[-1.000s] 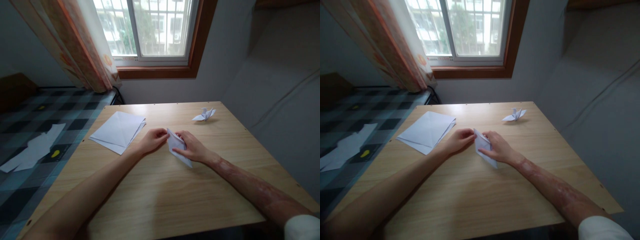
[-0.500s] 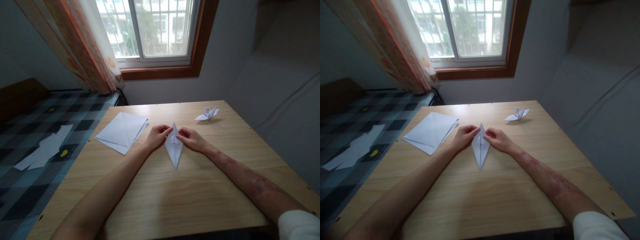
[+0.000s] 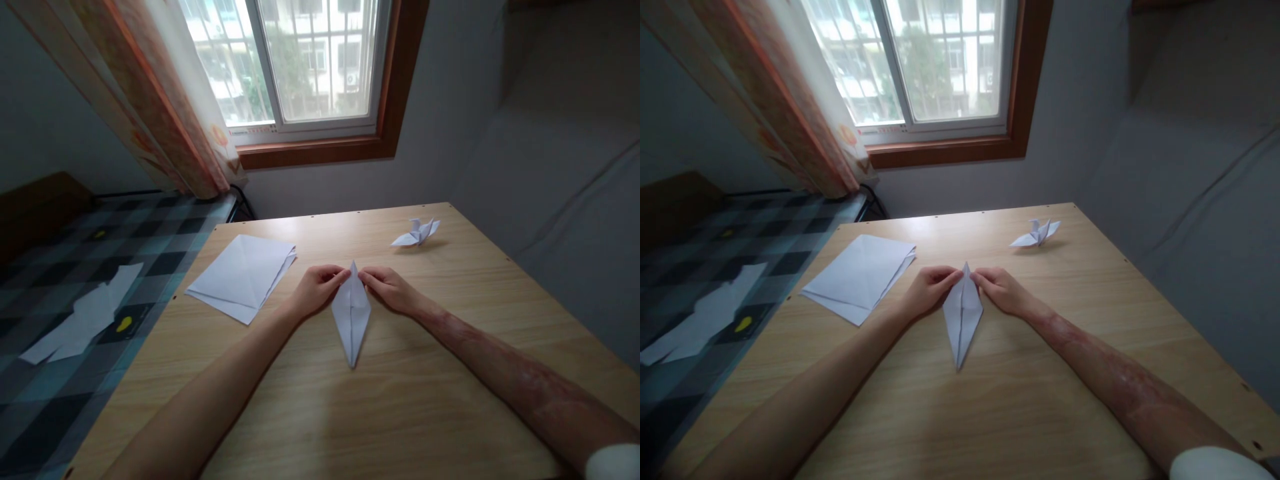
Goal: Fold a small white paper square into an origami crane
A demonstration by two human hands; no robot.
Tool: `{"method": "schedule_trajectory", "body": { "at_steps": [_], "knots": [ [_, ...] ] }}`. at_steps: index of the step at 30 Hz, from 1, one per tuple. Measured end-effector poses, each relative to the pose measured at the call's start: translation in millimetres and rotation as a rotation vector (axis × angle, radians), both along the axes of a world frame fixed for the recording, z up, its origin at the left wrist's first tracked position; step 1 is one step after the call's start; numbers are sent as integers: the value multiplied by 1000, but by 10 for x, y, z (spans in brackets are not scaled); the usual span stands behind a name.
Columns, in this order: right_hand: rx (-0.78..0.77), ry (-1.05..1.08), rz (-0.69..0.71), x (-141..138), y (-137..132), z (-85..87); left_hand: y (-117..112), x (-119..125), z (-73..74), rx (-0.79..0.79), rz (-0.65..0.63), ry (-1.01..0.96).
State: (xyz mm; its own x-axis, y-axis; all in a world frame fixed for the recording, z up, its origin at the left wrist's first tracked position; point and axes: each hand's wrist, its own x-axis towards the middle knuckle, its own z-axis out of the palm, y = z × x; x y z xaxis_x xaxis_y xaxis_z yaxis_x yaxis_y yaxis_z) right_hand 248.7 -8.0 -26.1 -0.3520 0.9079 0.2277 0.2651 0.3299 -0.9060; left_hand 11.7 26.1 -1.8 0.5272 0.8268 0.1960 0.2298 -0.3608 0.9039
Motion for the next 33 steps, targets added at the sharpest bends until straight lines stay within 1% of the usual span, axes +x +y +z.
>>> {"method": "schedule_trajectory", "body": {
  "at_steps": [4,9,13,17,19,21,24,27,30,33],
  "knots": [
    [41,-32,-9,-5,14,17,-21,4,0,18,-11,19],
    [52,-41,-14,-28,4,20,-30,16,5,43,-20,22],
    [74,-55,-75,-36,-1,9,-19,24,-5,23,-39,21],
    [157,-114,-148,-28,-2,-4,-2,21,-30,-22,-98,12],
    [194,-138,-170,-25,-6,-5,2,19,-42,-34,-99,15],
    [194,-145,-177,-25,-12,-5,2,20,-45,-29,-88,24],
    [128,-111,-153,-25,-20,2,-4,26,-28,2,-57,26],
    [73,-85,-81,-25,-23,17,-13,32,-8,13,-4,-12],
    [92,-125,-31,-26,-21,26,-24,36,-6,-3,21,-39],
    [110,-152,-33,-25,-21,21,-29,38,-16,-16,19,-38]
  ]
}}
